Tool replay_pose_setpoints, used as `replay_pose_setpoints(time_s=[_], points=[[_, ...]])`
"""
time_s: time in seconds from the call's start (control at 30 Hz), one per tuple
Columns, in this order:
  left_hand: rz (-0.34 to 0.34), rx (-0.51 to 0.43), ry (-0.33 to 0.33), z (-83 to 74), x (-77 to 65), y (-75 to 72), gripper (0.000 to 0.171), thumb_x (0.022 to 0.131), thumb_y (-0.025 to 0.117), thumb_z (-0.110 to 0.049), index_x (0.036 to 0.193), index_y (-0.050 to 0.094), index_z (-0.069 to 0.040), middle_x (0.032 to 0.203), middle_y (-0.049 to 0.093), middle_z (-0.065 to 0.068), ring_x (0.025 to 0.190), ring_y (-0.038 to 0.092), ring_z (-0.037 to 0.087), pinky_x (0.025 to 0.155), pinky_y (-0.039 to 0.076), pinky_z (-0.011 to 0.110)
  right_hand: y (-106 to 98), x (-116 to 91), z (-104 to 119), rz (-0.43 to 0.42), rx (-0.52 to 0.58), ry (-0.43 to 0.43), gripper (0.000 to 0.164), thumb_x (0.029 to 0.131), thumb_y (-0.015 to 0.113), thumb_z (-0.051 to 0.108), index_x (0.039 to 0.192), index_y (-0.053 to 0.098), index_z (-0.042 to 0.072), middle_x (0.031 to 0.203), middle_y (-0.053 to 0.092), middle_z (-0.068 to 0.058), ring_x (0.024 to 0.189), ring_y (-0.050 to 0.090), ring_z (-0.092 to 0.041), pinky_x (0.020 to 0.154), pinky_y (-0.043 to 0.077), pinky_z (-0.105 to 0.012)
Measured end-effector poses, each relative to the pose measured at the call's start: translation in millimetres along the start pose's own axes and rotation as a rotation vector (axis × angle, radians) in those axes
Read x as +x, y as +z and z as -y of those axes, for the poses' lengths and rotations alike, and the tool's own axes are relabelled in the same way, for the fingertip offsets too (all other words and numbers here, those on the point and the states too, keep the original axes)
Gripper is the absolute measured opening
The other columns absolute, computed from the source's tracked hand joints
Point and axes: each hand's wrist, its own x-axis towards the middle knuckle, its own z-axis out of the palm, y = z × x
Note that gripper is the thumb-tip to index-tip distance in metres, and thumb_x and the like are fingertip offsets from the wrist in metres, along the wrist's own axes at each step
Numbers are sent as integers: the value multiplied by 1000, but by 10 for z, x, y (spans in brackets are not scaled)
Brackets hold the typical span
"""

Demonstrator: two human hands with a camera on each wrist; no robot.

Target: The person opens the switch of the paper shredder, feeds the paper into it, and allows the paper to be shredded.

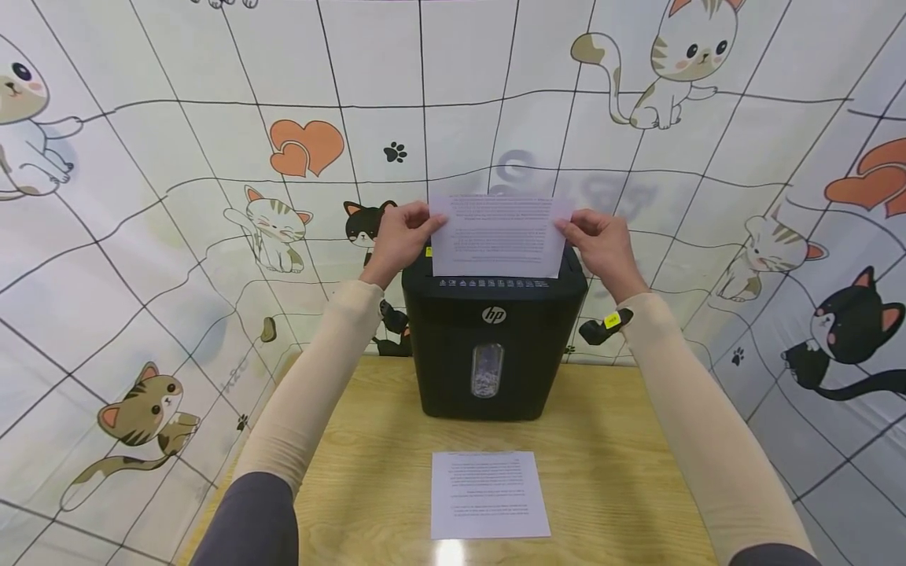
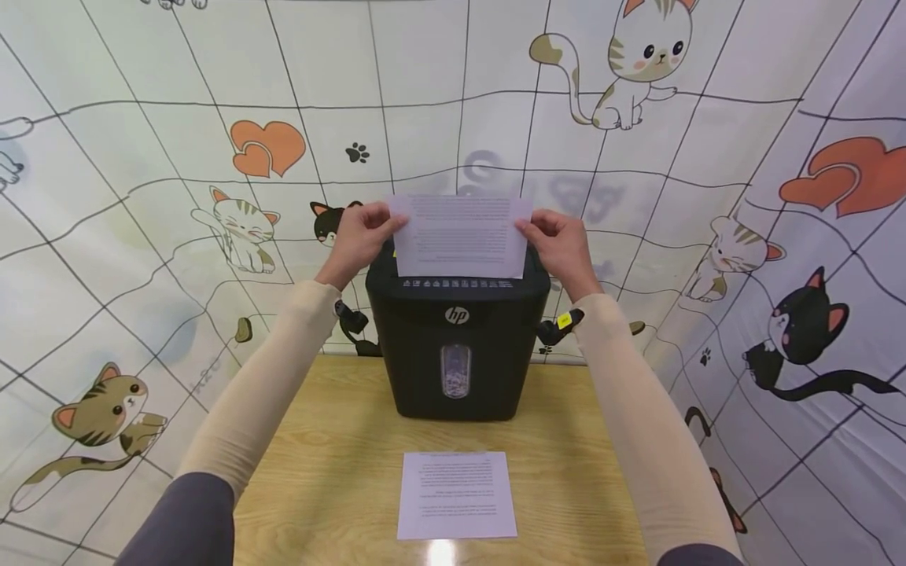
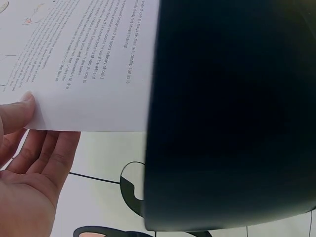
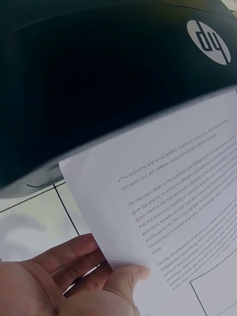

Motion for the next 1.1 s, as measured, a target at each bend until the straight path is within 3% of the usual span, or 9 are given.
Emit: replay_pose_setpoints(time_s=[0.2,0.47,0.73,1.1], points=[[12,-8,-14,64,-38,11,19,85,68,-34,93,70,-16,90,70,0,81,61,15,73,43,29,25,-14,-72,28,-2,36,46,79,68,48,113,68,18,108,67,-1,96,63,-18,92,47,-39],[31,-10,-28,137,-68,11,22,85,68,-36,97,71,-18,92,70,-1,83,61,15,74,46,29,53,-45,-132,31,-37,47,49,78,66,53,110,68,16,108,66,-1,97,58,-18,88,42,-33],[35,9,-69,180,-93,24,23,85,67,-39,96,71,-19,93,70,-2,85,60,16,79,44,31,77,-60,-185,39,-45,-6,44,79,66,51,104,68,14,102,68,-1,93,61,-20,80,44,-27],[50,-17,-70,255,-126,27,24,84,69,-37,100,71,-20,94,70,-3,86,62,15,80,45,31,92,-108,-244,90,-57,1,47,81,64,51,116,67,20,111,68,-3,98,63,-17,96,45,-39]])
